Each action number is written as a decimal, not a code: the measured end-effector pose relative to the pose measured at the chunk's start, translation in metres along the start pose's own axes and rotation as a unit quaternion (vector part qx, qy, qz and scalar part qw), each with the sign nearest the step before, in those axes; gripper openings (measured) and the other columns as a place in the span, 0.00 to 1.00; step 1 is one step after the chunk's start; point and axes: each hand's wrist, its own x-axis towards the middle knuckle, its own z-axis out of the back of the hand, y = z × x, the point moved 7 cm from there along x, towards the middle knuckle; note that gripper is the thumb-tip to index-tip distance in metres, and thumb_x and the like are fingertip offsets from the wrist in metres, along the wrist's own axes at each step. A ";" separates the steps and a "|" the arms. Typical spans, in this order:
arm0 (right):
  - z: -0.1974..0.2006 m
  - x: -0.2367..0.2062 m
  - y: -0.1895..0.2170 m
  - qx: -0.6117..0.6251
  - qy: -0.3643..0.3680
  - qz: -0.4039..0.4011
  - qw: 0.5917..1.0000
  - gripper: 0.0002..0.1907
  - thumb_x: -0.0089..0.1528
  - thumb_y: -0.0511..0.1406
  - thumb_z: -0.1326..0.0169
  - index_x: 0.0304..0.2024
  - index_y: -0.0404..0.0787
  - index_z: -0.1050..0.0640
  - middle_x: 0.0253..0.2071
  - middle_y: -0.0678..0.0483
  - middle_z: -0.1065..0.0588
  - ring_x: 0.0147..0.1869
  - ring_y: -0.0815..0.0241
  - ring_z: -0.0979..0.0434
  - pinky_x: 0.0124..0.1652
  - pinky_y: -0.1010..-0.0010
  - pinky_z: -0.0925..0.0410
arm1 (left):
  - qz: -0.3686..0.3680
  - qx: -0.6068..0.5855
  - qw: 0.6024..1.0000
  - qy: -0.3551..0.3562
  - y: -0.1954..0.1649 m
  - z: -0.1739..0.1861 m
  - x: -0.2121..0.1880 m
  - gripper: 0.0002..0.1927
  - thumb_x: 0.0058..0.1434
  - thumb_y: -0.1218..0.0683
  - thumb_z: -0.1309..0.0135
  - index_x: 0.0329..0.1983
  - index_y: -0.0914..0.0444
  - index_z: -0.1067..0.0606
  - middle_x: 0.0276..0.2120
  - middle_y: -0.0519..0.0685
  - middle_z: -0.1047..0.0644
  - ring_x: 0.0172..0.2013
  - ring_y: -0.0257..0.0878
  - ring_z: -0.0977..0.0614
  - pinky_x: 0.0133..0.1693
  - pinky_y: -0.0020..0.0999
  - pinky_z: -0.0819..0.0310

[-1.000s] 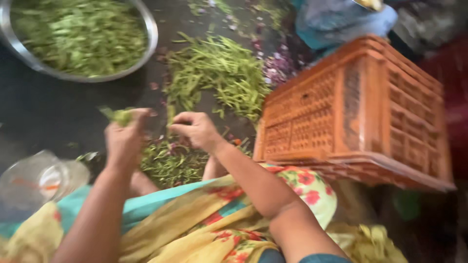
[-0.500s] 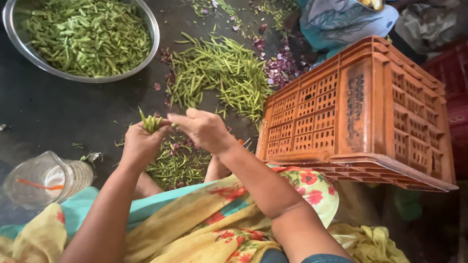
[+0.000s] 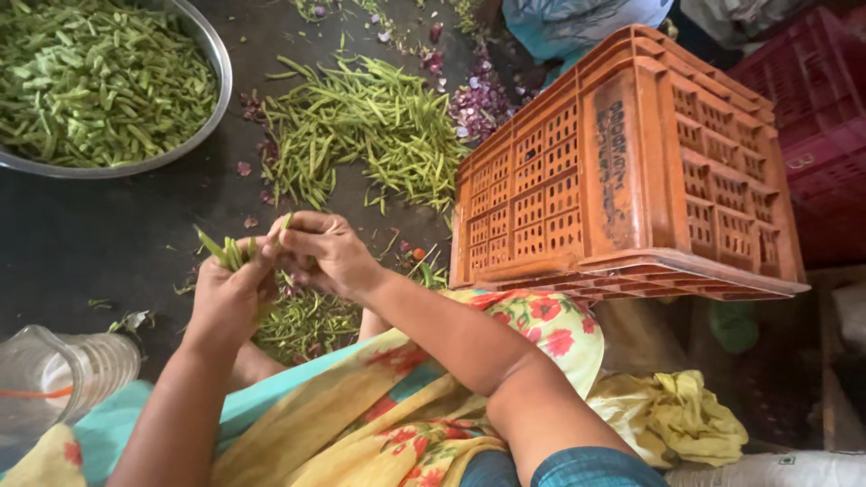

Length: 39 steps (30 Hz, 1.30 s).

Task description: The person sits on the floor and trims green beans by hand, snapping off the ends and placing the trimmed pieces into a metal bowl. The person also picks up beans from the floor and continues trimming them.

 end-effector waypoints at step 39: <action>0.017 0.020 0.066 0.091 -0.092 0.089 0.988 0.06 0.60 0.35 0.40 0.37 0.39 0.21 0.31 0.52 0.23 0.27 0.62 0.24 0.25 0.74 0.37 | 0.025 0.008 0.997 -0.076 -0.030 -0.005 -0.006 0.09 0.64 0.54 0.41 0.42 0.63 0.17 0.21 0.36 0.31 0.16 0.24 0.39 0.18 0.23 0.46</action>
